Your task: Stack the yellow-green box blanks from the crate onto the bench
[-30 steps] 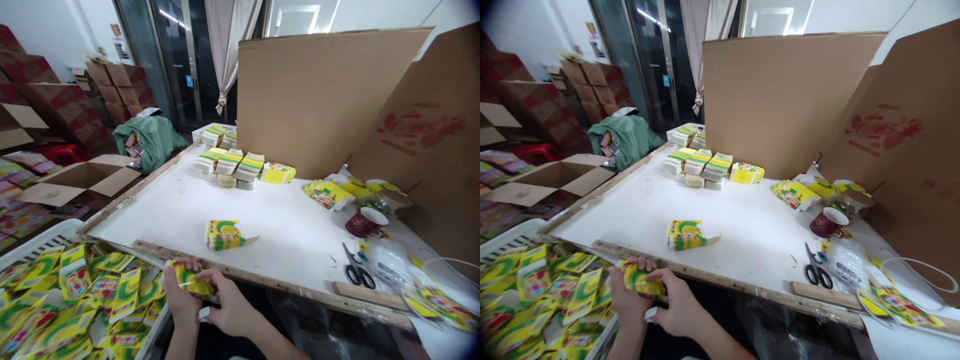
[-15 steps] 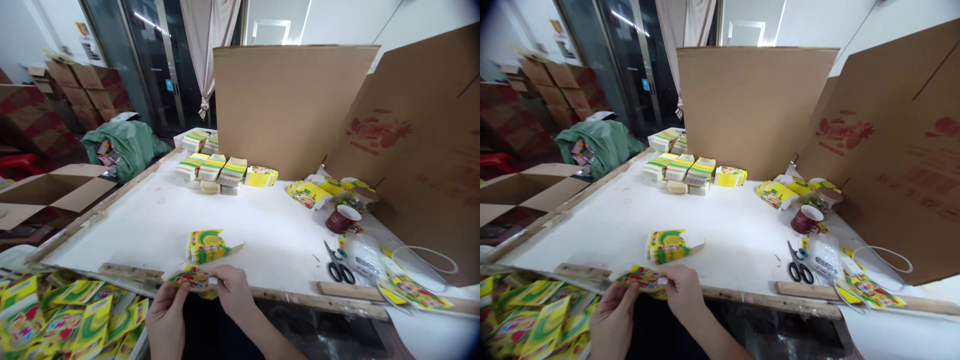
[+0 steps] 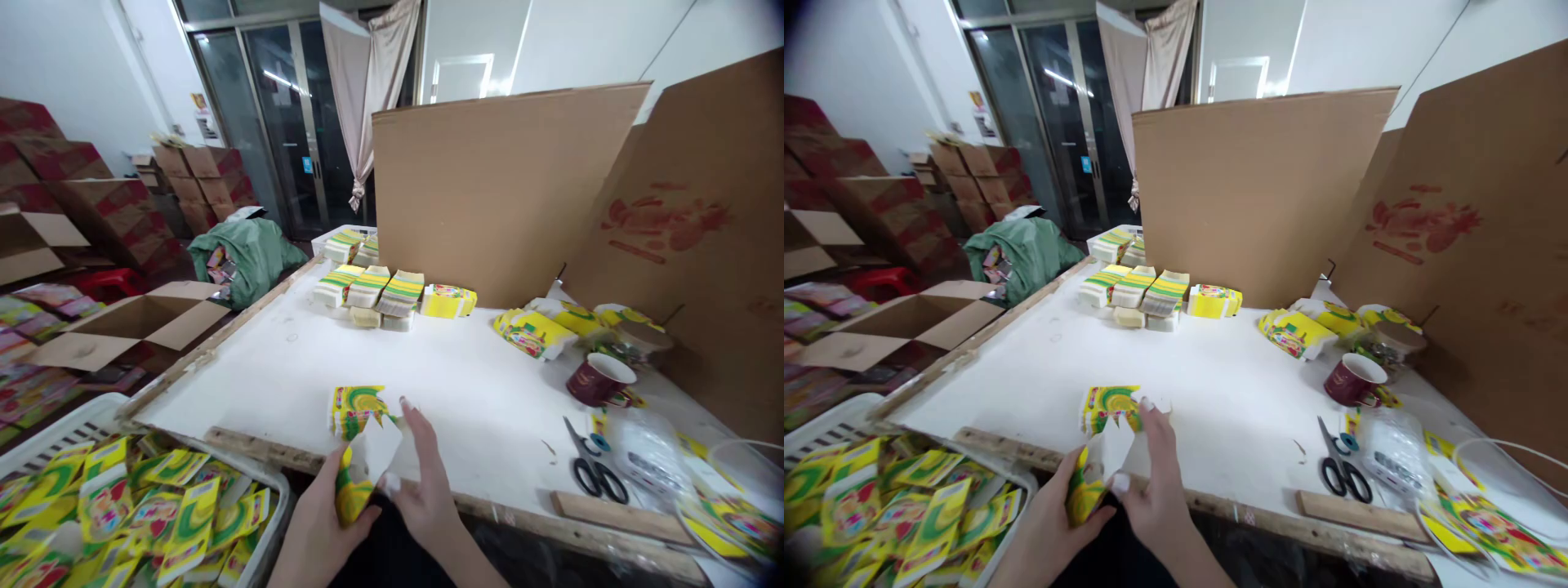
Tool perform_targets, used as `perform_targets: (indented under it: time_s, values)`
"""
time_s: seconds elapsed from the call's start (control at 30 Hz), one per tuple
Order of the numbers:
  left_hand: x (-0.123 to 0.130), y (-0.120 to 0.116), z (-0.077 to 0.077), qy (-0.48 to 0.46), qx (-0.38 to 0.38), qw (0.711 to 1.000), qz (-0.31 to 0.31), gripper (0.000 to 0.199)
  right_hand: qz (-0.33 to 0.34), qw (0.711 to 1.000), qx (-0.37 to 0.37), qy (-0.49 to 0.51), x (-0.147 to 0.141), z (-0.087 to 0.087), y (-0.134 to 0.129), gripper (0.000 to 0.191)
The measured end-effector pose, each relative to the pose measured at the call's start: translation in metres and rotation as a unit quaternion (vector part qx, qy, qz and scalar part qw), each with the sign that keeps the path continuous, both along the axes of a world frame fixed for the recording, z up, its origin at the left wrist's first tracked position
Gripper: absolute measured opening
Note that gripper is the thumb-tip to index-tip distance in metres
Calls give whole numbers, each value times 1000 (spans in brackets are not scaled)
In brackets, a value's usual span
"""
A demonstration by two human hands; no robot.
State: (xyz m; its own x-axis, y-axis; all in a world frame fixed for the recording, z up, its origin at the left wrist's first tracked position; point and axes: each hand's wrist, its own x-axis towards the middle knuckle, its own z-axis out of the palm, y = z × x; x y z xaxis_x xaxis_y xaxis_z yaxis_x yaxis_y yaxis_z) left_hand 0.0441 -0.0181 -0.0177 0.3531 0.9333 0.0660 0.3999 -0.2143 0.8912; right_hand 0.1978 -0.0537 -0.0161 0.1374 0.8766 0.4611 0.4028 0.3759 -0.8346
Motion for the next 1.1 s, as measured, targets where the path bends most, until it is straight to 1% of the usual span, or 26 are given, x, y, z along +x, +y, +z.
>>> perform_targets:
  time_s: [0.03,0.07,0.13,0.17,0.2,0.23,0.27,0.37,0.47,0.53,0.57,0.63,0.67,0.7,0.8,0.83,0.87,0.9,0.93,0.97,1.03,1.1]
  values:
    - [2,-3,-1,-9,12,1000,10,63,13,996,-44,83,-1,-1,0,66]
    - [4,-7,-1,-16,21,1000,10,65,42,982,-94,158,-2,-2,1,60]
    - [8,-13,1,-21,35,999,-8,68,121,934,-189,277,-6,-3,2,47]
    - [9,-16,2,-20,42,999,-21,70,151,908,-226,318,-8,-3,2,43]
    - [11,-18,3,-16,50,998,-35,71,168,889,-249,345,-9,-4,3,40]
    - [12,-20,3,-11,58,997,-48,69,174,879,-259,360,-10,-5,3,39]
    - [12,-21,3,-6,67,996,-54,67,173,877,-262,364,-11,-6,4,39]
    - [9,-20,3,22,78,996,-44,57,157,895,-253,333,-11,-14,6,41]
    - [4,-16,0,50,49,997,-40,55,161,927,-215,262,-11,-18,4,51]
    - [2,-13,-3,49,40,996,-56,59,186,953,-174,165,-12,-16,1,59]
    - [1,-11,-6,41,45,996,-61,62,201,961,-157,107,-12,-14,0,61]
    - [0,-9,-9,17,56,997,-55,64,207,970,-130,13,-11,-11,0,57]
    - [0,-8,-11,5,62,997,-37,64,193,974,-119,-10,-10,-11,1,53]
    - [0,-8,-11,-2,71,997,-4,64,169,980,-107,-15,-9,-12,3,49]
    - [0,-8,-7,-30,102,985,136,67,64,994,-82,40,-5,-18,11,36]
    - [0,-8,-4,-63,91,979,171,69,35,994,-77,65,-4,-20,13,35]
    - [1,-8,0,-119,60,972,191,70,16,994,-70,84,-4,-22,14,34]
    - [2,-8,3,-196,12,960,200,70,10,994,-65,93,-4,-23,14,35]
    - [4,-8,6,-286,-43,936,199,67,16,994,-62,88,-6,-23,13,37]
    - [5,-8,8,-377,-96,899,198,63,34,995,-58,69,-7,-23,11,38]
    - [7,-5,11,-525,-169,804,222,53,81,995,-56,11,-11,-21,7,40]
    - [8,0,10,-612,-203,719,260,39,132,988,-63,-43,-12,-17,3,41]
